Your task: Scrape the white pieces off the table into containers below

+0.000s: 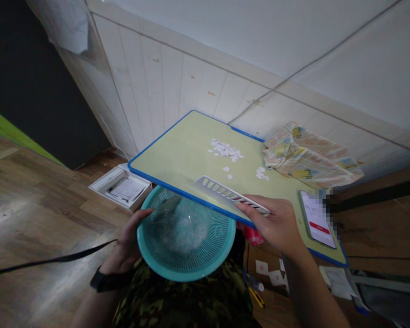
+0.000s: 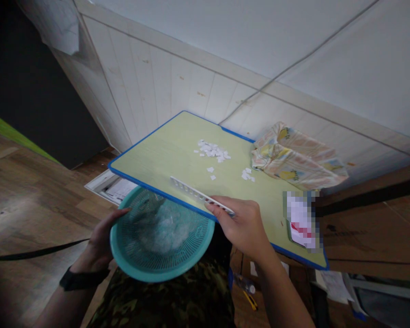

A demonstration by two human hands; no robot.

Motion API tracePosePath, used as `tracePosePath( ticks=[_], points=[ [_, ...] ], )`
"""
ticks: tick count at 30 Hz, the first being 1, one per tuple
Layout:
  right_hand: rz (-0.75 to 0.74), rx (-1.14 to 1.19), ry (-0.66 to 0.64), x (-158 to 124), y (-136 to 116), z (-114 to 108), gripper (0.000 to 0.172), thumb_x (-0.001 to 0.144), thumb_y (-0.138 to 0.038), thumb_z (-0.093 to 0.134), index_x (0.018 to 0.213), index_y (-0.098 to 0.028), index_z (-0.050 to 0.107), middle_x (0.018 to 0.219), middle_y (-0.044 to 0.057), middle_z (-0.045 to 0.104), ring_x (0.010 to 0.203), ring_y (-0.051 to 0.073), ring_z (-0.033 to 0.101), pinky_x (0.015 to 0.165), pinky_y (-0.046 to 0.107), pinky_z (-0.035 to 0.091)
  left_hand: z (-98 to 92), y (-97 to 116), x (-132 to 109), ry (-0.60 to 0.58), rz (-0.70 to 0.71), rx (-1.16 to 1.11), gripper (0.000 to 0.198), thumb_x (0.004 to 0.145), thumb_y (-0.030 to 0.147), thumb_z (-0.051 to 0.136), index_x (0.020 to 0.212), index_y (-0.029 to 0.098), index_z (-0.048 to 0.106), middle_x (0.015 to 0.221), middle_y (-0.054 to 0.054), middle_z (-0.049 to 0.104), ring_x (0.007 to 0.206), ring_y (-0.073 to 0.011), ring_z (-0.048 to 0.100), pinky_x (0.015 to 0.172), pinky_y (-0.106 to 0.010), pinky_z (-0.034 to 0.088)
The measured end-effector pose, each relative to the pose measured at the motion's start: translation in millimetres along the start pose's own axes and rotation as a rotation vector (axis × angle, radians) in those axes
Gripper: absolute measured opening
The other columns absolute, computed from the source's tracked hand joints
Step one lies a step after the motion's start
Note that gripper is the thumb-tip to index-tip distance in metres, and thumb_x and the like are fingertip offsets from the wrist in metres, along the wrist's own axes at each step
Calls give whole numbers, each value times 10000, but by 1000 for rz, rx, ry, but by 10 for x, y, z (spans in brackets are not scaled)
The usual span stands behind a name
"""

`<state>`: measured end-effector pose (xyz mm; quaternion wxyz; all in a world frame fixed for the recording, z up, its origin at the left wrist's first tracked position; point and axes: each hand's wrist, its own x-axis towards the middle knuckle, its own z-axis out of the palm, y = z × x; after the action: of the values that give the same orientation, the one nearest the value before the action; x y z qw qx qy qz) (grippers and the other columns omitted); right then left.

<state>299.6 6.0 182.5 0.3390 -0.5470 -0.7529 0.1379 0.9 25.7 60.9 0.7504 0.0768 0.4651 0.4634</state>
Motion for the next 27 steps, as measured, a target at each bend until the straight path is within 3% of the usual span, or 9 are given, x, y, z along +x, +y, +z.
tracePosePath(
  ticks=[5, 12, 15, 20, 27],
  points=[
    [10, -13, 8, -16, 5, -2, 171, 882, -262, 628, 964, -223, 773, 936, 16, 773, 809, 194, 743, 689, 249, 569, -59, -23, 28, -30, -11, -2, 178, 854, 161, 597, 810, 88, 754, 709, -116, 783, 590, -237, 731, 651, -351, 622],
    [55, -67, 47, -78, 13, -17, 180, 882, -304, 627, 967, -232, 768, 926, 14, 774, 765, 202, 737, 656, 264, 559, -19, -11, 30, 14, -5, -43, 194, 837, 125, 590, 733, 100, 751, 688, -135, 777, 551, -258, 728, 613, -350, 623],
    [70, -178, 142, -62, 127, -77, 189, 873, -339, 630, 948, -238, 771, 915, 25, 775, 772, 220, 736, 663, 283, 556, 7, -5, 22, 26, -15, -54, 205, 835, 108, 572, 750, 106, 758, 661, -125, 772, 536, -259, 726, 633, -361, 627],
    [107, -372, 318, 213, 464, -203, 286, 862, -421, 614, 948, -201, 776, 859, 69, 772, 712, 239, 715, 645, 312, 518, 25, -10, -1, 44, -10, -50, 196, 832, 105, 576, 768, 118, 761, 619, -99, 763, 569, -269, 738, 653, -367, 633],
    [103, -445, 179, 641, 670, -230, 292, 883, -392, 566, 904, -186, 772, 744, 54, 743, 635, 200, 659, 565, 270, 396, 61, 24, -53, 70, -25, -19, 206, 834, 104, 580, 704, 133, 737, 641, -99, 771, 622, -271, 751, 616, -337, 630]
  ],
)
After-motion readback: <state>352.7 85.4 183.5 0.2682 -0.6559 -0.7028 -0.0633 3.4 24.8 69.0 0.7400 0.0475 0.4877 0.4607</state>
